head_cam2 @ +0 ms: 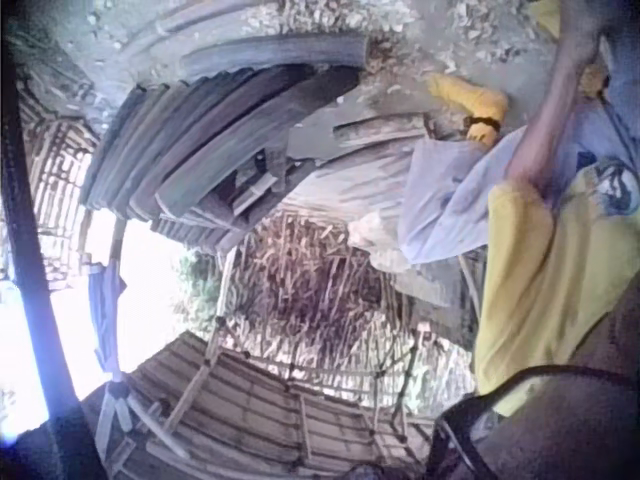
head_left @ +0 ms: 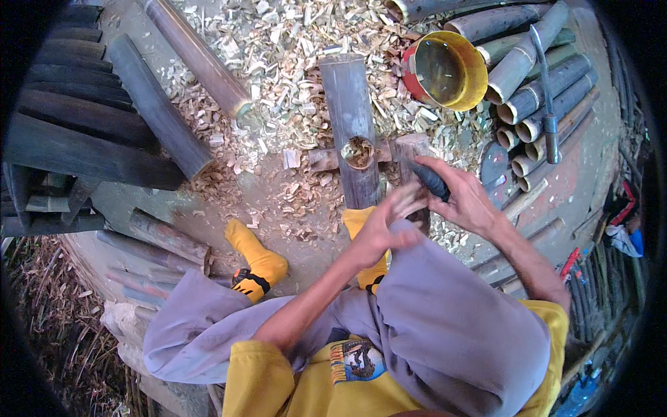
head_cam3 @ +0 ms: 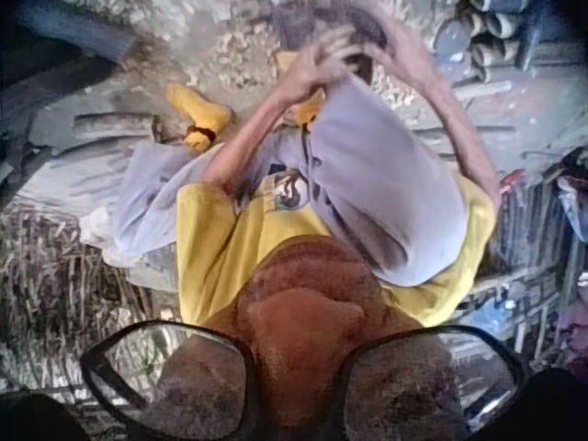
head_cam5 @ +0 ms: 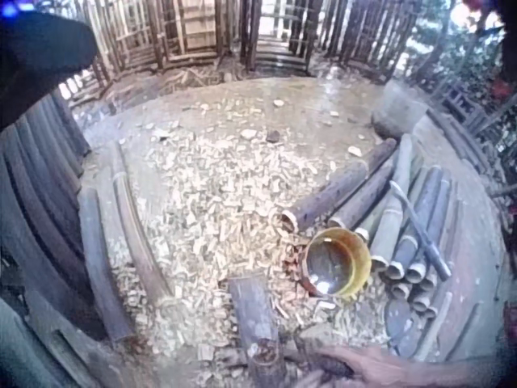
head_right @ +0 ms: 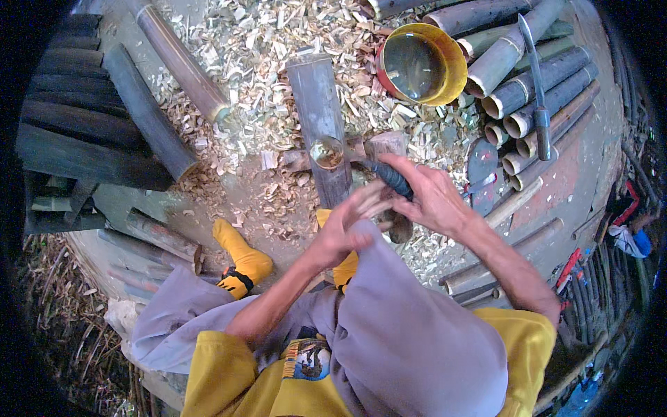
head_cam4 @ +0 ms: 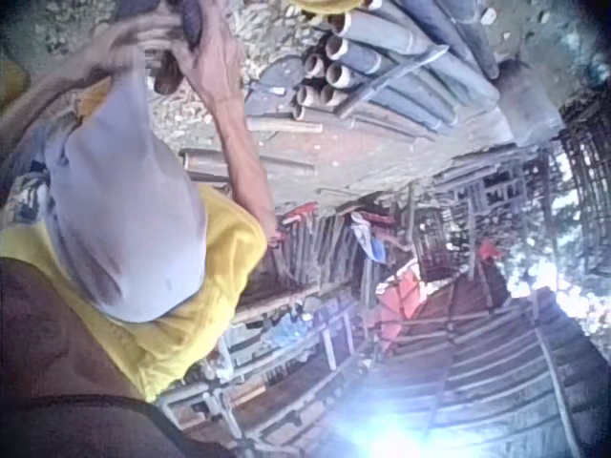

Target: The person shapes bamboo segments by hand using a curved blade and a drawknife, cutting into a hole on one segment and shaving the surface of another.

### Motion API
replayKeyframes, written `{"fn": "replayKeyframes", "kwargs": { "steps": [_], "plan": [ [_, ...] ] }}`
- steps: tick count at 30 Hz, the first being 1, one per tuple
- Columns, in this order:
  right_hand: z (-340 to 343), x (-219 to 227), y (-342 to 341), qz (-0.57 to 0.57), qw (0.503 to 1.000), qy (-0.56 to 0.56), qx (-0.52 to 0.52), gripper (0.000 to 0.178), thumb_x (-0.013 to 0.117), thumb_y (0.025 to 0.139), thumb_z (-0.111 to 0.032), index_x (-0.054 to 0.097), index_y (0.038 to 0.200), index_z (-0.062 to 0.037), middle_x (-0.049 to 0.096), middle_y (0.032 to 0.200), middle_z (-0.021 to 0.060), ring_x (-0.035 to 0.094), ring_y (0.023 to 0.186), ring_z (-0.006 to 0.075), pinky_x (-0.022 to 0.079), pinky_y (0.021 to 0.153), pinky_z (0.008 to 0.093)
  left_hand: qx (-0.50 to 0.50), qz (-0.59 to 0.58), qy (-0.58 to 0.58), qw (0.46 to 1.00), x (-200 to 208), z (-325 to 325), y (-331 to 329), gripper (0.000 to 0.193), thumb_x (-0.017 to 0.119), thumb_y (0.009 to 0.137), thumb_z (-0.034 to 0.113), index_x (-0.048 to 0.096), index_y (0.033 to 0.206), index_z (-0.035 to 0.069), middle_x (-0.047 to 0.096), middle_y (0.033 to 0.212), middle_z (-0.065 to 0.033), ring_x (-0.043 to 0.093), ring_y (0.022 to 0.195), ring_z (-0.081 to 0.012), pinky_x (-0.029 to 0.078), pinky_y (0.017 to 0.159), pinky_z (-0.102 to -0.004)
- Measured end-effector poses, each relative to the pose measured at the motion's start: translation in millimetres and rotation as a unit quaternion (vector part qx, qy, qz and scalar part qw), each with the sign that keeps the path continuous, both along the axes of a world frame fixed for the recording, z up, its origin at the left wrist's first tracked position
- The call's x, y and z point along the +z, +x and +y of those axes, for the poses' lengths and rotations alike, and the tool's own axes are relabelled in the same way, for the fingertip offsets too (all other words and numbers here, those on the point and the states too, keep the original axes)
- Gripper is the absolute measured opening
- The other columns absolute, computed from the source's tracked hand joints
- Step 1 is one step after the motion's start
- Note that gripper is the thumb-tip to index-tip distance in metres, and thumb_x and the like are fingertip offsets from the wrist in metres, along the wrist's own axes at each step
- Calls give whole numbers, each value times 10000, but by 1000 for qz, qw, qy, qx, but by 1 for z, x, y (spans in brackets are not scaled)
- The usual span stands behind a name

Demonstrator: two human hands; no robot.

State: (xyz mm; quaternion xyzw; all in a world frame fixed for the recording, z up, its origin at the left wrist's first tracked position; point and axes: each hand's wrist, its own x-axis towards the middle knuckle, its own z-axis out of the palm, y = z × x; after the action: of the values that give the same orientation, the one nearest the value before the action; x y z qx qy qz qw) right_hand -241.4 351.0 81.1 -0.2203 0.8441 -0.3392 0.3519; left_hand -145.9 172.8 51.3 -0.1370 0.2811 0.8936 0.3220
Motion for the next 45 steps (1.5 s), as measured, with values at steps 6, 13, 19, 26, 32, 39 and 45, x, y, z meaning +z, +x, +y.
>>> {"fn": "replayKeyframes", "kwargs": {
  "steps": [6,13,19,26,32,39,45],
  "plan": [
    [-11,-5,-83,231,873,126,411,590,598,710,-149,475,1279,-246,609,806,71,616,692,256,484,594,389,252,-249,223,908,-28,48,-45,464,508,913,306,380,1279,52,398,1305,-160,402,1231,-267,308,1072,-432],
    [-29,-23,-116,-61,907,122,398,529,677,631,-137,576,1149,-171,654,803,119,623,777,318,496,646,426,249,-384,117,881,-19,38,-66,313,454,916,173,464,1118,-65,528,1152,-205,513,1118,-293,408,1012,-368],
    [-8,-47,-11,-194,977,-16,88,581,680,687,-108,476,1231,-120,634,959,189,629,849,366,513,731,427,-23,-404,-76,911,-32,4,-55,326,440,881,193,507,1063,-69,564,1067,-198,573,1007,-288,498,892,-368],
    [-60,-27,65,-276,952,42,-125,655,625,732,-93,299,1300,-102,605,837,291,609,811,437,491,706,483,-274,-297,-218,888,-26,-36,-68,307,436,870,197,515,984,-78,576,957,-177,611,833,-235,547,731,-357],
    [-16,-8,-43,-86,949,129,273,626,631,684,-72,386,1260,-102,631,797,207,619,726,386,502,656,475,141,-324,-12,935,-19,27,-39,327,420,861,227,517,1036,-32,574,1001,-144,588,939,-245,508,842,-356],
    [-36,-23,18,-234,969,55,54,605,599,715,-66,335,1259,-44,605,784,270,609,744,433,496,666,490,-179,-186,-240,936,-52,-17,-29,343,412,858,233,533,968,-68,578,931,-161,611,838,-280,555,704,-355],
    [-74,-20,60,-287,949,39,-122,526,575,773,-94,331,1237,-48,608,831,273,607,784,443,471,665,482,-300,-228,-218,900,-41,-48,-55,384,436,882,308,554,978,-44,602,888,-146,629,708,-232,559,597,-317]
  ]
}}
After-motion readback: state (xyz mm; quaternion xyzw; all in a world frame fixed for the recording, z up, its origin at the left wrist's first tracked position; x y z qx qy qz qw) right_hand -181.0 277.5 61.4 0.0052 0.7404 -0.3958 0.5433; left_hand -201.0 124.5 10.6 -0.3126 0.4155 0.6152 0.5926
